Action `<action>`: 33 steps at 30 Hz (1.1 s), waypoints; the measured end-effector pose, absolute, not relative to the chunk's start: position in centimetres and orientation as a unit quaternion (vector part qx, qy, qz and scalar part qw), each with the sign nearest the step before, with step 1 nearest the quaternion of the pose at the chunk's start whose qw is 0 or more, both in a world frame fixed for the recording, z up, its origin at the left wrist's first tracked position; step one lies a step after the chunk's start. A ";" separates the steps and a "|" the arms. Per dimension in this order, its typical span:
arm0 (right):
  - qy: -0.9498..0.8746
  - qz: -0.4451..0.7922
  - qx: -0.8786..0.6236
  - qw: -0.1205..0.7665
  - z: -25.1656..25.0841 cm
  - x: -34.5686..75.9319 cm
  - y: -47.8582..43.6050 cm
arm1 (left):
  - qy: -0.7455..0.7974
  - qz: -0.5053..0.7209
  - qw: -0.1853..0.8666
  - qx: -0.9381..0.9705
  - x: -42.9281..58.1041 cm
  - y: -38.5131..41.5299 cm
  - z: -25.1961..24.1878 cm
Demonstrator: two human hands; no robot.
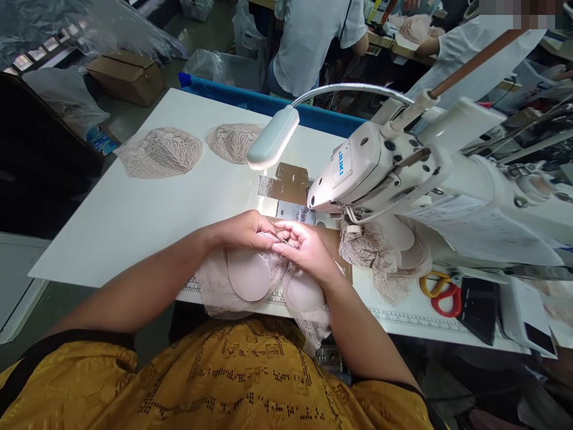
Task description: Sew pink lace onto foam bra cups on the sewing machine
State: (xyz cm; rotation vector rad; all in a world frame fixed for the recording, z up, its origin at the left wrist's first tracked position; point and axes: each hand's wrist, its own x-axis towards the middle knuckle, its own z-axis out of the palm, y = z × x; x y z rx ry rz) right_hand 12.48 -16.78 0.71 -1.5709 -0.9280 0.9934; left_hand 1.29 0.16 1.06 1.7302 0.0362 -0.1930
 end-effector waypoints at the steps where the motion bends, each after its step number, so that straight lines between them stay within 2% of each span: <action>1: -0.393 0.407 -0.658 0.497 0.7 12.5 -16.7 | 0.011 -0.098 0.633 0.767 1.2 0.4 1.2; 6: -0.408 0.348 -0.716 0.447 1.2 13.4 -17.1 | 0.022 -0.249 0.573 0.780 -0.3 3.5 2.6; 8: -0.446 0.411 -0.688 0.399 1.3 13.6 -17.2 | 0.048 -0.243 0.556 0.794 -0.9 4.7 3.1; 10: -0.473 0.458 -0.655 0.372 1.2 13.6 -17.2 | 0.077 -0.185 0.541 0.817 -1.2 5.3 3.4; 15: -0.407 0.399 -0.673 0.471 0.8 12.8 -16.6 | 0.071 -0.111 0.567 0.813 -0.8 4.0 3.2; 26: -0.427 0.321 -0.682 0.499 0.7 12.5 -16.9 | 0.062 -0.085 0.636 0.765 0.2 1.1 2.5; 33: -0.396 0.374 -0.655 0.524 0.5 13.3 -17.3 | 0.076 -0.088 0.673 0.730 0.3 0.8 2.3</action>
